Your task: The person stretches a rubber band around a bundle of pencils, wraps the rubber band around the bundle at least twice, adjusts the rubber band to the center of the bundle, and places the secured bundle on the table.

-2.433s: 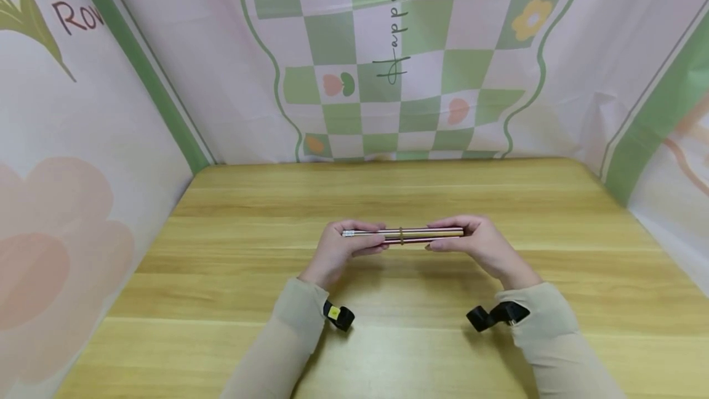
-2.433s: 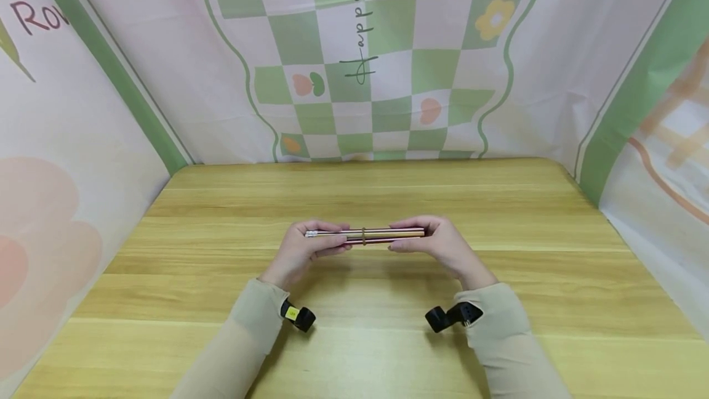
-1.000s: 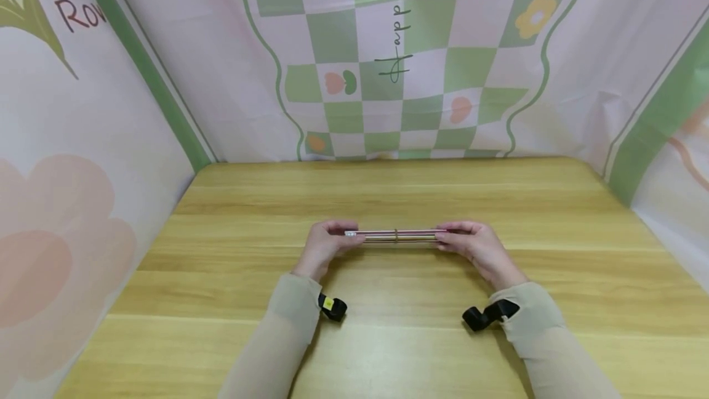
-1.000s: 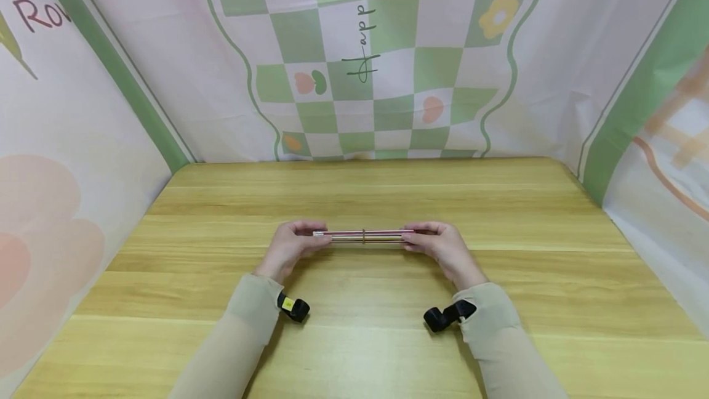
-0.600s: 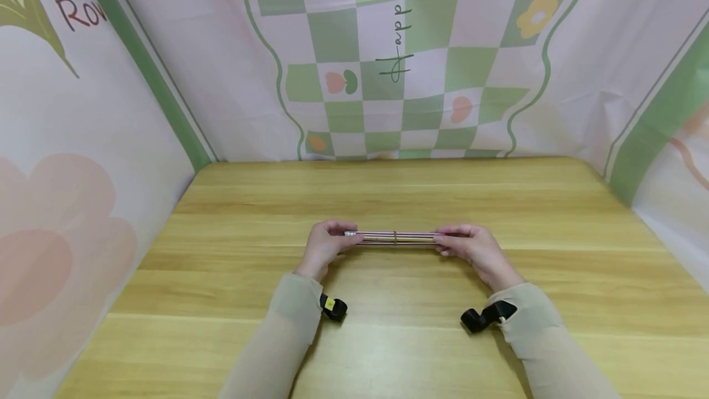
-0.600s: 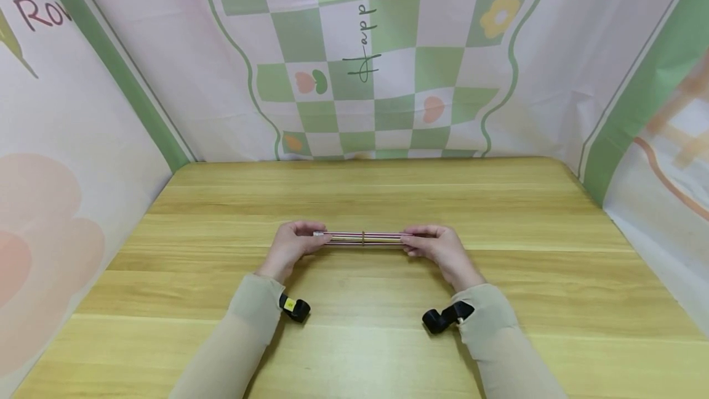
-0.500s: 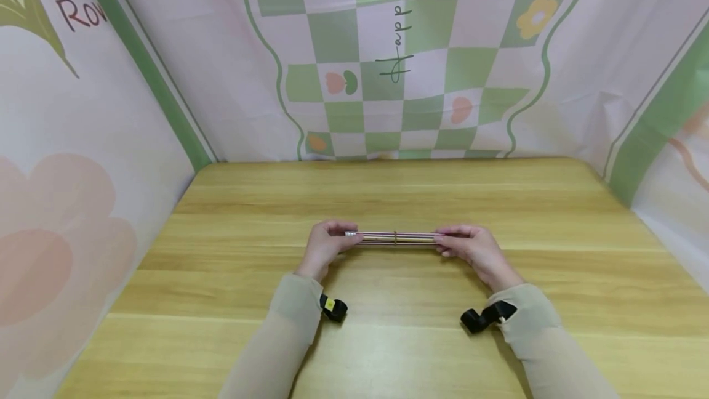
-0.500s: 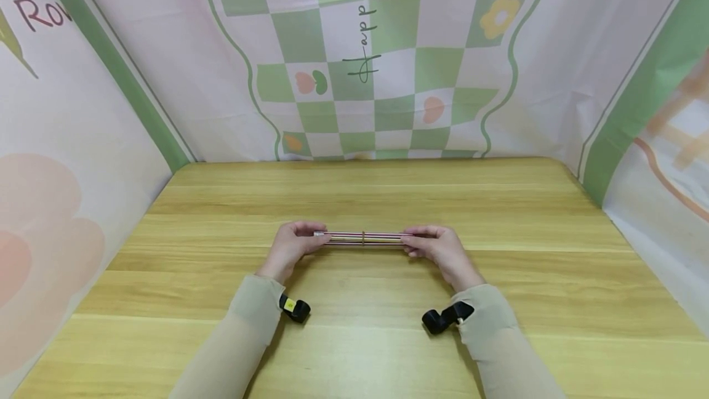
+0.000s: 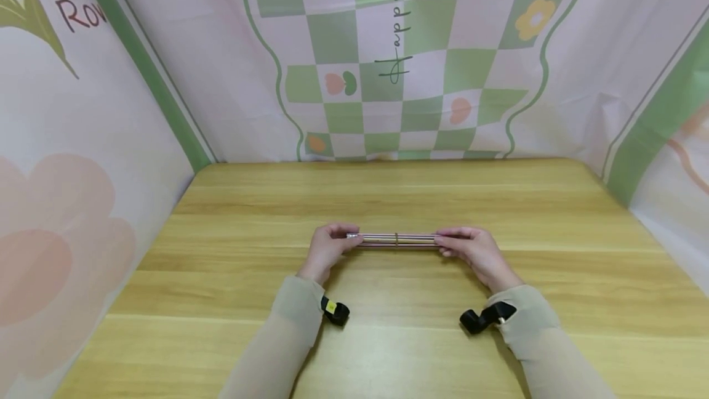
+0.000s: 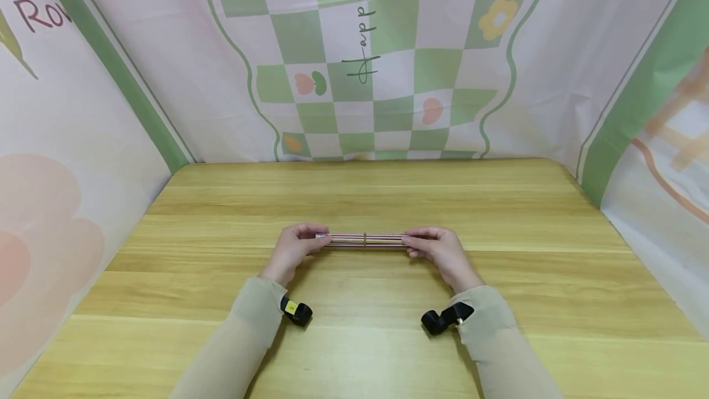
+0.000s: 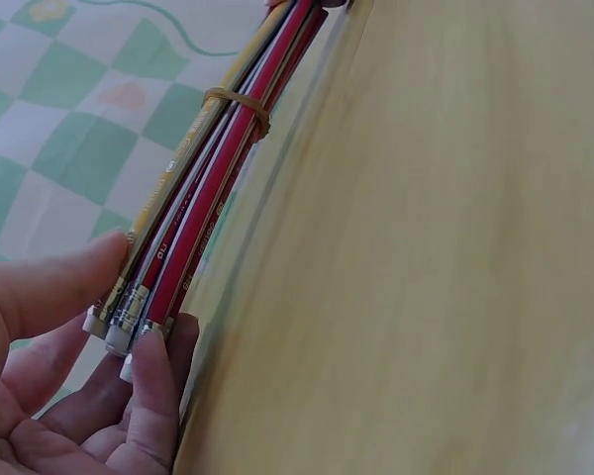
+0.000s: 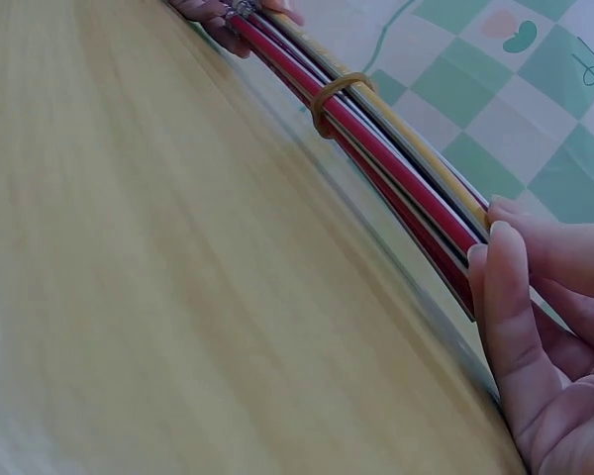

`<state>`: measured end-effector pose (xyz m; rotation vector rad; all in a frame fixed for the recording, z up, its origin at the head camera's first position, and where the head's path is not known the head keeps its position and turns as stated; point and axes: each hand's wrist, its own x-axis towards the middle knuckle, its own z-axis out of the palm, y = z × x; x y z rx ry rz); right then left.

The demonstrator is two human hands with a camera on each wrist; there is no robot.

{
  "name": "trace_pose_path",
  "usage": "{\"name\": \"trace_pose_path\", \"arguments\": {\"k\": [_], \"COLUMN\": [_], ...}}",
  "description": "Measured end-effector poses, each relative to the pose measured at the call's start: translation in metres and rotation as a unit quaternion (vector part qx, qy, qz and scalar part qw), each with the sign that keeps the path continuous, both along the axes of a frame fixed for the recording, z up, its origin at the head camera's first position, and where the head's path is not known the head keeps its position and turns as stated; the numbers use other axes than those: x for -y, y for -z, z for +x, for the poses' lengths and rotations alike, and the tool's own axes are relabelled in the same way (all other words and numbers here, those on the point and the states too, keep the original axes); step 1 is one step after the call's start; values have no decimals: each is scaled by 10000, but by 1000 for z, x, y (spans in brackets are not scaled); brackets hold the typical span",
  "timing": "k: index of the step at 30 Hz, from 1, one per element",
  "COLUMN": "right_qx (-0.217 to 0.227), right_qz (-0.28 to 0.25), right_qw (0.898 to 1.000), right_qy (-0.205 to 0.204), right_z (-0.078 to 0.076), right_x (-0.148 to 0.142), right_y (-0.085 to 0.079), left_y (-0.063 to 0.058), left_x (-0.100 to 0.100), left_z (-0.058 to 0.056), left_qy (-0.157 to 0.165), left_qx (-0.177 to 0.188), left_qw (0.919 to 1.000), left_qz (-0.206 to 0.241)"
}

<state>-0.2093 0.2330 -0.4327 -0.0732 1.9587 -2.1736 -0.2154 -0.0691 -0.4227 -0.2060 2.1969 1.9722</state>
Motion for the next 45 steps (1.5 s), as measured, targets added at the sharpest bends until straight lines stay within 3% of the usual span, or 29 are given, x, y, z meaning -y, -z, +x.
{"name": "trace_pose_path", "arguments": {"k": [13, 23, 30, 45], "right_qx": [12, 103, 119, 249], "right_qz": [-110, 93, 343, 277], "right_qw": [9999, 9999, 9993, 9993], "right_qy": [4, 77, 21, -71], "right_z": [1, 0, -1, -5], "right_x": [0, 0, 1, 1], "right_y": [-1, -2, 0, -4], "left_y": [2, 6, 5, 0], "left_x": [0, 2, 3, 7], "left_z": [0, -2, -1, -2], "left_qy": [68, 61, 34, -100], "left_qx": [-41, -89, -3, 37], "left_qw": [10000, 9999, 9993, 9971], "left_qz": [25, 72, 381, 757]}}
